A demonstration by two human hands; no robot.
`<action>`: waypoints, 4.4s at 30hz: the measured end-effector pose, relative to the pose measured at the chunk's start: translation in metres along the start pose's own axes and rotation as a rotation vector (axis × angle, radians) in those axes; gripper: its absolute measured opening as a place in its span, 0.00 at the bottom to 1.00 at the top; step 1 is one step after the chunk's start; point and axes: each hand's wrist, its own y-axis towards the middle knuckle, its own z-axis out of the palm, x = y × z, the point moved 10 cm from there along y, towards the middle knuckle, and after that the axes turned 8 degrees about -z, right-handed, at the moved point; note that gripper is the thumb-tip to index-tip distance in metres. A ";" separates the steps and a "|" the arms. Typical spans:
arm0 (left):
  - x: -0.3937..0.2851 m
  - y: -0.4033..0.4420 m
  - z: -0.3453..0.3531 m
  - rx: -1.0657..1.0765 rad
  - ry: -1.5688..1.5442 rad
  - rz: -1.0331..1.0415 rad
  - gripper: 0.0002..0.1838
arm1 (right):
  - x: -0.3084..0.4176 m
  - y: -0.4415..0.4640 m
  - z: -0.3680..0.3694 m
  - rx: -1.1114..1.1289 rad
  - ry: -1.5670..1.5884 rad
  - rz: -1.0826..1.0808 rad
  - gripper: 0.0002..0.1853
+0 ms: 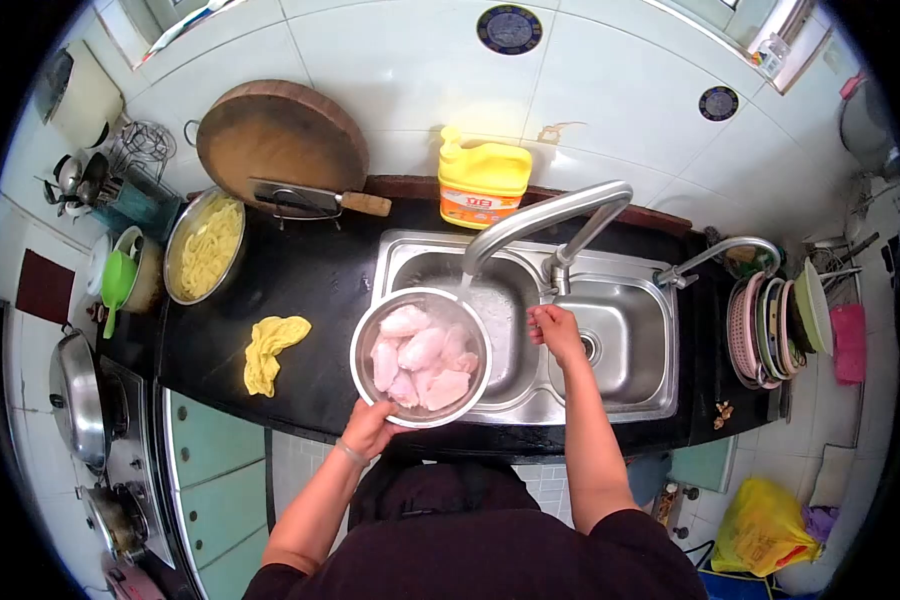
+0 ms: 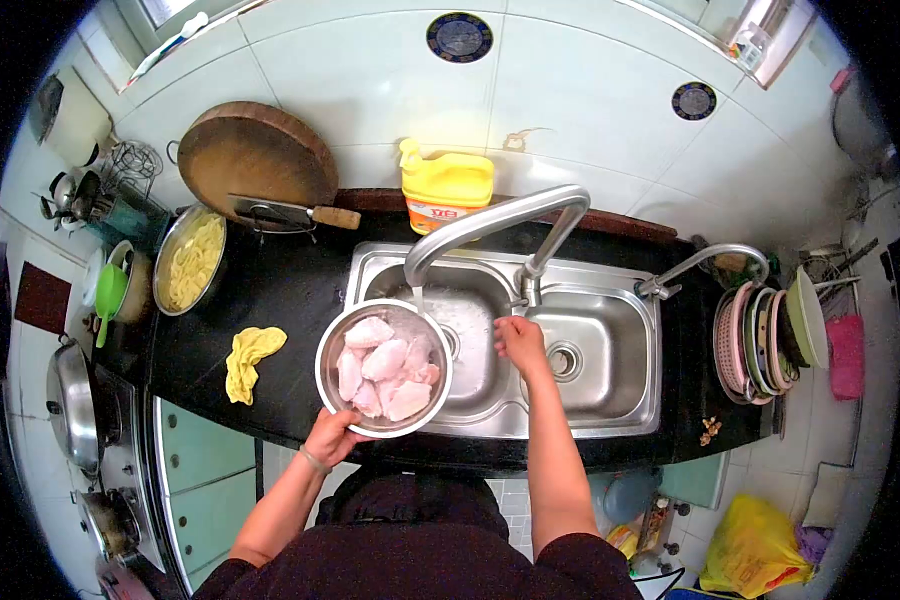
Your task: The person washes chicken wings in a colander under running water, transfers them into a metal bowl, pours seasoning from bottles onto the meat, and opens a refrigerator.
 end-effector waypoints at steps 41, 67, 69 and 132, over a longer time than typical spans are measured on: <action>0.010 0.010 0.011 -0.010 0.049 0.006 0.29 | 0.087 -0.103 0.158 0.162 -0.911 -0.692 0.22; -0.002 0.015 0.003 -0.100 0.107 0.055 0.26 | 0.057 -0.085 0.166 0.300 -0.766 -0.347 0.55; -0.003 0.015 0.007 -0.099 0.106 0.060 0.26 | 0.052 -0.084 0.172 0.303 -0.793 -0.328 0.56; -0.080 -0.047 0.051 -0.484 1.070 0.773 0.32 | 0.089 -0.097 0.190 -0.146 -0.335 -0.660 0.62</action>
